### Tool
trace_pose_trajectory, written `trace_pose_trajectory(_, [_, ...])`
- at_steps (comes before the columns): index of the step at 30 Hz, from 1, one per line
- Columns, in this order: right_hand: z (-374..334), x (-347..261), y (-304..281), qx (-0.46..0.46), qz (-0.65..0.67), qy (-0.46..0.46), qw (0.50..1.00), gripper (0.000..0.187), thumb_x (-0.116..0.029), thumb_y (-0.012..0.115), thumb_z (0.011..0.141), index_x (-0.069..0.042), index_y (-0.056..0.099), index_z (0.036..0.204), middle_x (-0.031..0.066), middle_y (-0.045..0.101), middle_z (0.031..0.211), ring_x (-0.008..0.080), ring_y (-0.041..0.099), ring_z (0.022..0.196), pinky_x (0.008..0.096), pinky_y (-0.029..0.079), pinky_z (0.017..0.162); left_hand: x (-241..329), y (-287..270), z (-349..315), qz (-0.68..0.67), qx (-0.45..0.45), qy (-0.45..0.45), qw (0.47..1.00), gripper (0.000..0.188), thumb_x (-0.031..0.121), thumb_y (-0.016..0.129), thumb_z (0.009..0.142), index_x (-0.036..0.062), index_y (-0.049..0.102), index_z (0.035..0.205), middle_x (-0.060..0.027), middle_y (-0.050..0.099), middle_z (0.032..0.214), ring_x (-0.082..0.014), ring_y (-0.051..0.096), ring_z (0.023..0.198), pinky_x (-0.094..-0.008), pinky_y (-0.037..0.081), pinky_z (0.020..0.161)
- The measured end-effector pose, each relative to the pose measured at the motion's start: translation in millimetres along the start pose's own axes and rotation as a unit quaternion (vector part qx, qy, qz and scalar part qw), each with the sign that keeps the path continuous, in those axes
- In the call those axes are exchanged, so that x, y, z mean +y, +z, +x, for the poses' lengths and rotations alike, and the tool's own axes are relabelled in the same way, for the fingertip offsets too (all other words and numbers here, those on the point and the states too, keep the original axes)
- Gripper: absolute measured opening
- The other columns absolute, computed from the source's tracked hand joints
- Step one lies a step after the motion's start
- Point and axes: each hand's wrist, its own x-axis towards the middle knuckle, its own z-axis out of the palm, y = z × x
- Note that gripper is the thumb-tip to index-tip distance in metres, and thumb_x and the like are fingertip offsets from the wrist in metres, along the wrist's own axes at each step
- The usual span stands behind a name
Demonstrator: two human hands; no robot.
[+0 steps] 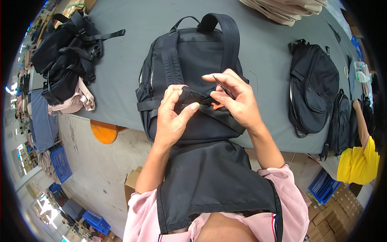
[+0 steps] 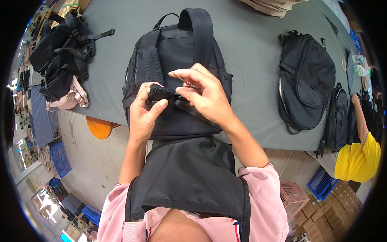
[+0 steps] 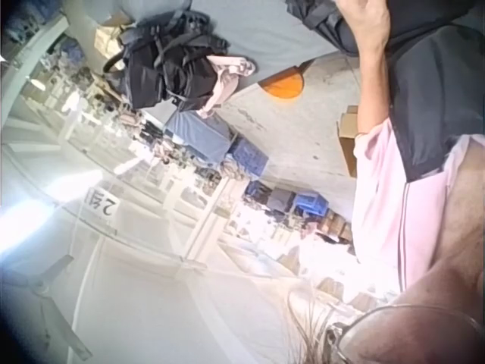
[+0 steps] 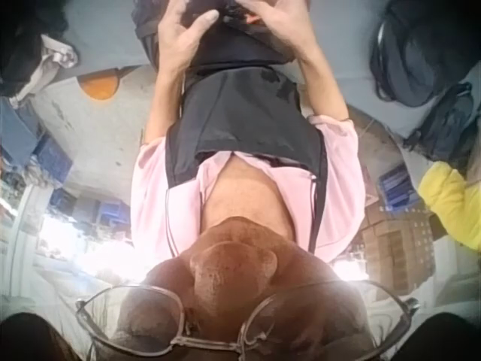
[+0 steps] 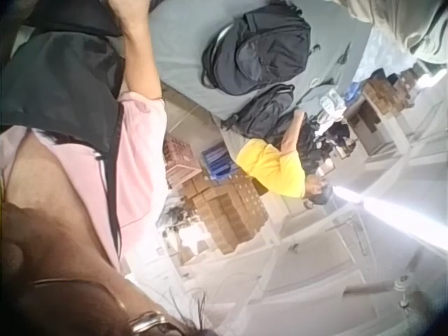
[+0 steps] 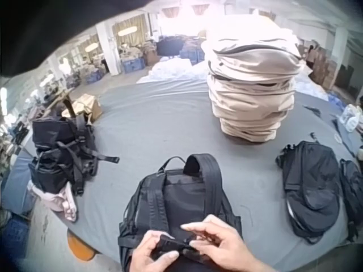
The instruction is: Cleaning and trimming loose threads from backpacks using scissors.
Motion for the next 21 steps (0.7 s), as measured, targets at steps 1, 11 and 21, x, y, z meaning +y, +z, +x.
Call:
trace_pose_trajectory(1, [4,-3,-1,-0.062,-0.022,0.002,0.998,0.028,0.010,0.057,0.077,0.003,0.062,0.104,0.0002,0.040,0.086,0.0066,0.043,0.075,0.0178,0.039,0.067,-1,-1,-1,0.002,-0.006,0.000,1.000,0.023,0.007,0.068,0.076,-0.0018,0.058,0.095,-0.0053,0.051,0.096,-0.0140,0.051,0.086,-0.0246,0.042,0.078])
trace_pose_trajectory(11, [9,8,10,-0.055,-0.271,-0.187,0.943,0.014,0.008,0.059,0.073,0.000,0.055,0.084,0.0081,0.053,0.081,0.0237,0.057,0.066,0.0303,0.046,0.055,5,-5,-4,-0.105,-0.039,-0.064,0.992,0.020,0.007,0.067,0.080,-0.0008,0.057,0.095,-0.0006,0.048,0.097,-0.0080,0.048,0.087,-0.0219,0.040,0.079])
trace_pose_trajectory(21, [12,13,4,0.165,-0.156,-0.135,0.965,0.005,0.000,0.054,0.086,0.001,0.054,0.081,0.0051,0.050,0.077,0.0129,0.051,0.063,0.0250,0.042,0.057,4,-5,-3,-0.148,-0.023,-0.092,0.984,0.020,0.006,0.067,0.080,0.0001,0.058,0.097,0.0005,0.047,0.097,-0.0080,0.048,0.087,-0.0211,0.039,0.081])
